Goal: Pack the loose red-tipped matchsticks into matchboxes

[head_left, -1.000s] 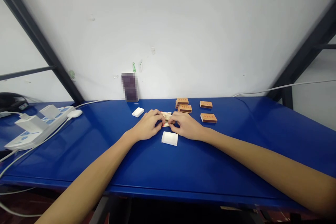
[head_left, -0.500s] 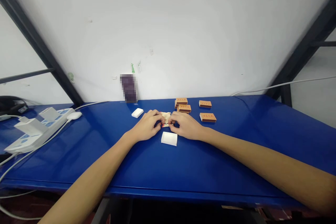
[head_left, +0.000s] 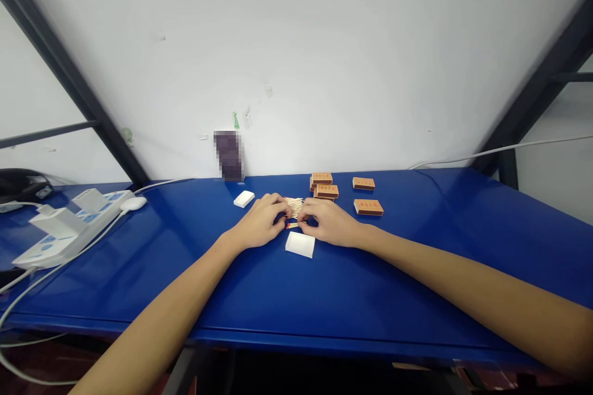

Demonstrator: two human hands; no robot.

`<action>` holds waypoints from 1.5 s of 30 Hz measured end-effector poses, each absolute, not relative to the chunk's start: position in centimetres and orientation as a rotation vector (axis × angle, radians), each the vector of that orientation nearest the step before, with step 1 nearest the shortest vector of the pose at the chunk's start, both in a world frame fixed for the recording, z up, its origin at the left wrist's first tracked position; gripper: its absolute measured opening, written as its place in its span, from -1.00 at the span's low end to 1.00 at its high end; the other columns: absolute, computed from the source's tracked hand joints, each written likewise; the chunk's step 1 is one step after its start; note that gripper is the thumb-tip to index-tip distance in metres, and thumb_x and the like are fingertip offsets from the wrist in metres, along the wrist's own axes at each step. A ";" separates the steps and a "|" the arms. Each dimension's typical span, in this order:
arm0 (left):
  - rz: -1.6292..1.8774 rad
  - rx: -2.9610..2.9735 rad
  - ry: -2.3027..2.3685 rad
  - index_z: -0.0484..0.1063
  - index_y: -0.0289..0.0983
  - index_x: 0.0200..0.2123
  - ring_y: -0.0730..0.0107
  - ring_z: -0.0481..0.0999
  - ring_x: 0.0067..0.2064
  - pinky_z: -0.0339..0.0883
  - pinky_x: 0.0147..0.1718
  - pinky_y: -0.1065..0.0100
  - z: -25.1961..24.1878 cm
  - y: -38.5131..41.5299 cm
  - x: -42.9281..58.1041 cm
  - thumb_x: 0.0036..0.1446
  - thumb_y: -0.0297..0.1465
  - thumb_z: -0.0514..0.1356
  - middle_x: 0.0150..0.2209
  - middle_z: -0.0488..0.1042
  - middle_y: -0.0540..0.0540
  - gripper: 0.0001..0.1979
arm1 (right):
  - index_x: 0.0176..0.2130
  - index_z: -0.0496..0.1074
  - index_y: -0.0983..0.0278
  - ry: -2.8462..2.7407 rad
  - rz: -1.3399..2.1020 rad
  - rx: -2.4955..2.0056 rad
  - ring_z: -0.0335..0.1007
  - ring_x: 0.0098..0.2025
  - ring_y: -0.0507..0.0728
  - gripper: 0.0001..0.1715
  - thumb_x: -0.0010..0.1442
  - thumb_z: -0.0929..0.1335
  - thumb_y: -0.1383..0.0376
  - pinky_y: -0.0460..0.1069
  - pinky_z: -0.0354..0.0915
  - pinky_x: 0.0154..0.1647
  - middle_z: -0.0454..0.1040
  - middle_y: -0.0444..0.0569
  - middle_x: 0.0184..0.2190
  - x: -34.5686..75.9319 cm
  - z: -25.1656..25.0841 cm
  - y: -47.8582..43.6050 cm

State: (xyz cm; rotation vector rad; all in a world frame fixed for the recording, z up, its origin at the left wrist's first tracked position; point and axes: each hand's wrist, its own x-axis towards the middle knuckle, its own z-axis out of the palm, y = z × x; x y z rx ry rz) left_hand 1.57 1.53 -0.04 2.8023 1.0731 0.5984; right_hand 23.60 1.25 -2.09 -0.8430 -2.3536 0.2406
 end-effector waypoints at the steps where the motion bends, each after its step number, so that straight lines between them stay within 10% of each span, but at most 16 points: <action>1: 0.597 2.802 1.074 0.43 -0.22 -0.19 0.21 0.35 -0.07 0.28 -0.03 0.15 0.0 1.5 1.6 0.19 -0.52 0.07 -0.11 0.38 -0.11 -0.80 | -0.38 0.47 0.27 -2.353 0.242 -0.852 0.30 -0.38 0.04 -0.88 0.20 0.35 0.39 -0.06 0.20 -0.36 0.42 -0.08 -0.39 23.6 -2.1 1.2; 45: 0.590 2.831 1.099 0.43 -0.22 -0.17 0.20 0.36 -0.09 0.27 -0.05 0.13 0.2 1.4 1.6 0.20 -0.45 0.09 -0.11 0.39 -0.12 -0.83 | -0.34 0.47 0.25 -2.372 0.210 -0.949 0.31 -0.35 0.05 -0.90 0.22 0.35 0.34 -0.05 0.19 -0.34 0.38 -0.08 -0.34 23.7 -2.0 1.2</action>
